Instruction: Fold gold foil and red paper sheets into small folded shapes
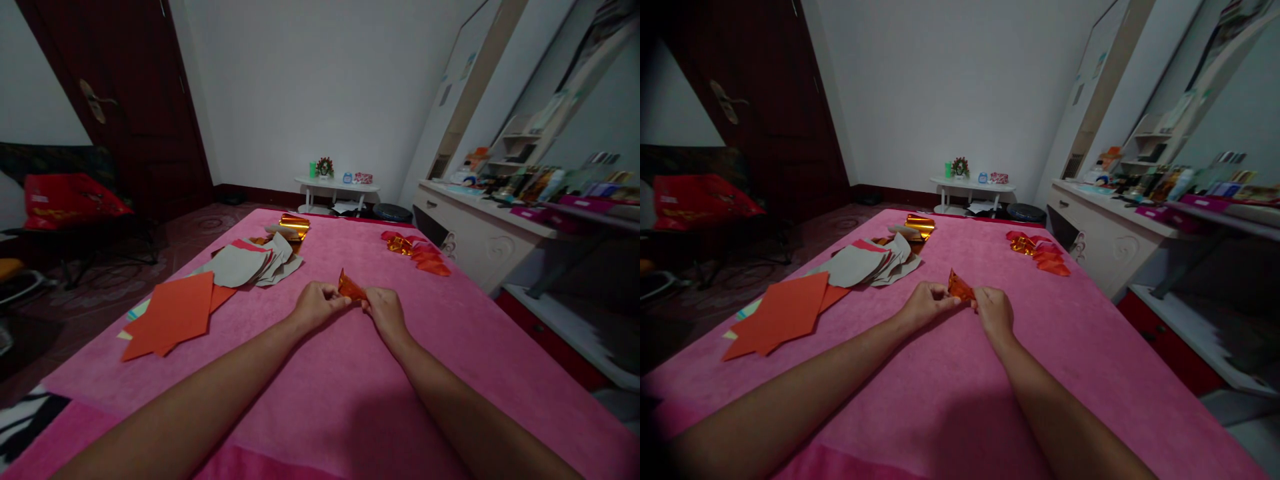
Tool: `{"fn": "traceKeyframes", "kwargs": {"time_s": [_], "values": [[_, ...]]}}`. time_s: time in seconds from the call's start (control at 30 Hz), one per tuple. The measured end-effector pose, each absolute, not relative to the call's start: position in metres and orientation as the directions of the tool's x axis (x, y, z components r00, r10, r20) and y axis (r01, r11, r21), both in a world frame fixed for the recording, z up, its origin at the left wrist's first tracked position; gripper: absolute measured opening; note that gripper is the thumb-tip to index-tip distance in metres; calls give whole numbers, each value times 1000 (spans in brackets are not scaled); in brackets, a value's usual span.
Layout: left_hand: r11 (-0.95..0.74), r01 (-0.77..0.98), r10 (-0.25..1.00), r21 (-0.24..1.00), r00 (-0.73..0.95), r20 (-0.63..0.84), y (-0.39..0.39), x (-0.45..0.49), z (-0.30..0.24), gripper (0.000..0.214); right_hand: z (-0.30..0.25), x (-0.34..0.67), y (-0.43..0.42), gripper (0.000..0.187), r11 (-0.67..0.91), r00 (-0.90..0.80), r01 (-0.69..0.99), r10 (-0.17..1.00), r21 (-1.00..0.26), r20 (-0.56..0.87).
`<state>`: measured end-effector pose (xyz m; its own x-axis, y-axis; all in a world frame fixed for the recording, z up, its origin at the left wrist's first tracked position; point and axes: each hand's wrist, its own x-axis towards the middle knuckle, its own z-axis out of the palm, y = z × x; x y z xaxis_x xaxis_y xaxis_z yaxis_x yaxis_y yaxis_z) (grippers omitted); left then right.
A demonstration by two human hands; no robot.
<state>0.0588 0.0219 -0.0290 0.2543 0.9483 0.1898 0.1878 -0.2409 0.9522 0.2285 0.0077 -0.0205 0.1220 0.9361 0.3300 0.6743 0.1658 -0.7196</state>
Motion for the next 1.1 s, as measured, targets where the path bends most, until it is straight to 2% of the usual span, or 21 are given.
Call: {"fn": "traceKeyframes", "kwargs": {"time_s": [0.13, 0.27, 0.37, 0.5, 0.6, 0.73, 0.93, 1.1], "values": [[-237, 131, 954, 963, 220, 205, 24, 60, -27, 25, -22, 223, 4, 47, 217, 72, 728, 919, -650, 387], [-240, 105, 963, 965, 151, 223, 27, 59, -27, 23, -15, 235, 9, 40, 214, 72, 826, 878, -522, 474], [-238, 125, 965, 963, 142, 220, 28, 58, -28, 24, -4, 271, 27, 33, 104, 157, 909, 813, -404, 561], [-243, 168, 962, 955, 170, 214, 29, 58, -31, 24, 11, 335, 58, 32, -86, 250, 956, 734, -279, 631], [-241, 193, 962, 951, 179, 207, 29, 59, -31, 24, 15, 368, 80, 31, -178, 259, 966, 719, -189, 645], [-245, 243, 960, 939, 199, 198, 29, 61, -31, 24, 13, 379, 108, 31, -219, 221, 972, 723, -87, 655], [-240, 347, 963, 907, 207, 175, 29, 61, -35, 22, 1, 375, 144, 31, -214, 161, 977, 745, 4, 647], [-216, 381, 968, 899, 204, 146, 28, 61, -31, 21, -7, 375, 156, 30, -227, 161, 974, 746, 18, 646]]}}
